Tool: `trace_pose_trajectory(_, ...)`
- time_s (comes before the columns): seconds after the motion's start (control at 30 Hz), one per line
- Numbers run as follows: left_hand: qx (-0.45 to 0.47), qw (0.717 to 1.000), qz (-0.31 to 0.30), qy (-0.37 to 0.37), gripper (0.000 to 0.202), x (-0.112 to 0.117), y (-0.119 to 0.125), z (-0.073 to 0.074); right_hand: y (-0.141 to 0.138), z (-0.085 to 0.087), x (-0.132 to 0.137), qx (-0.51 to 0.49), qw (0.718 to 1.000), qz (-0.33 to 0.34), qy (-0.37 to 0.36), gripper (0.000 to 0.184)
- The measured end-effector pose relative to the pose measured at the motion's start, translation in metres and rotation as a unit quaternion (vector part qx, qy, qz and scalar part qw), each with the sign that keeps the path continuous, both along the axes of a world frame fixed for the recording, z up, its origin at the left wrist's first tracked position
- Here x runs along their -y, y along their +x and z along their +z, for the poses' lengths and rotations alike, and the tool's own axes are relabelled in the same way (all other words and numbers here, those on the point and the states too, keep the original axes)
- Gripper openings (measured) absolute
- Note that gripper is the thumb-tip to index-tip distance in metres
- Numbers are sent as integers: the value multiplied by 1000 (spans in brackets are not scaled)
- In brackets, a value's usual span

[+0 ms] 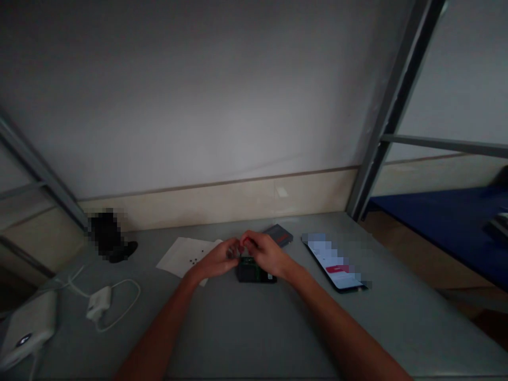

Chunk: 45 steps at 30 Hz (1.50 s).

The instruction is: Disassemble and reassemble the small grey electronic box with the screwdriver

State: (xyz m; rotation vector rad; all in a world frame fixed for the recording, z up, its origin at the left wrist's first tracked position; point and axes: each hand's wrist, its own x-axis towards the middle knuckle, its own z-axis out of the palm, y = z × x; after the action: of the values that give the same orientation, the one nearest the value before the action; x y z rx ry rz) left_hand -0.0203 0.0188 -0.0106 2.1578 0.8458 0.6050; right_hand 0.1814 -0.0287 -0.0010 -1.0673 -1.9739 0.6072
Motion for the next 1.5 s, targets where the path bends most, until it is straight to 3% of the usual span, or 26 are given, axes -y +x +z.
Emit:
trace_pose_trajectory(0.13, -14, 1000, -15, -18, 38, -4, -2, -7, 4, -7, 5, 164, 986, -9, -19, 18)
trace_pose_trajectory(0.3, -8, 999, -25, -44, 42, -7, -2, -14, -1, -15, 9, 251, 968, -18, -19, 15)
trace_pose_trajectory(0.8, 7, 998, -27, -57, 42, -7, 0, -19, -22, -18, 12, 347, 931, -110, -18, 13)
trace_pose_trajectory(1.17, 7, 998, -33, -48, 42, -9, -3, -19, -16, -11, 16, 311, 948, -57, -23, 14)
trace_pose_trajectory(1.33, 1, 997, -40, -59, 41, -11, -3, -22, -18, -3, 17, 352, 932, -45, -67, 21)
trace_pose_trajectory(1.5, 19, 996, -50, -78, 41, -11, 0, -24, -23, -4, 17, 392, 914, -80, -60, 20)
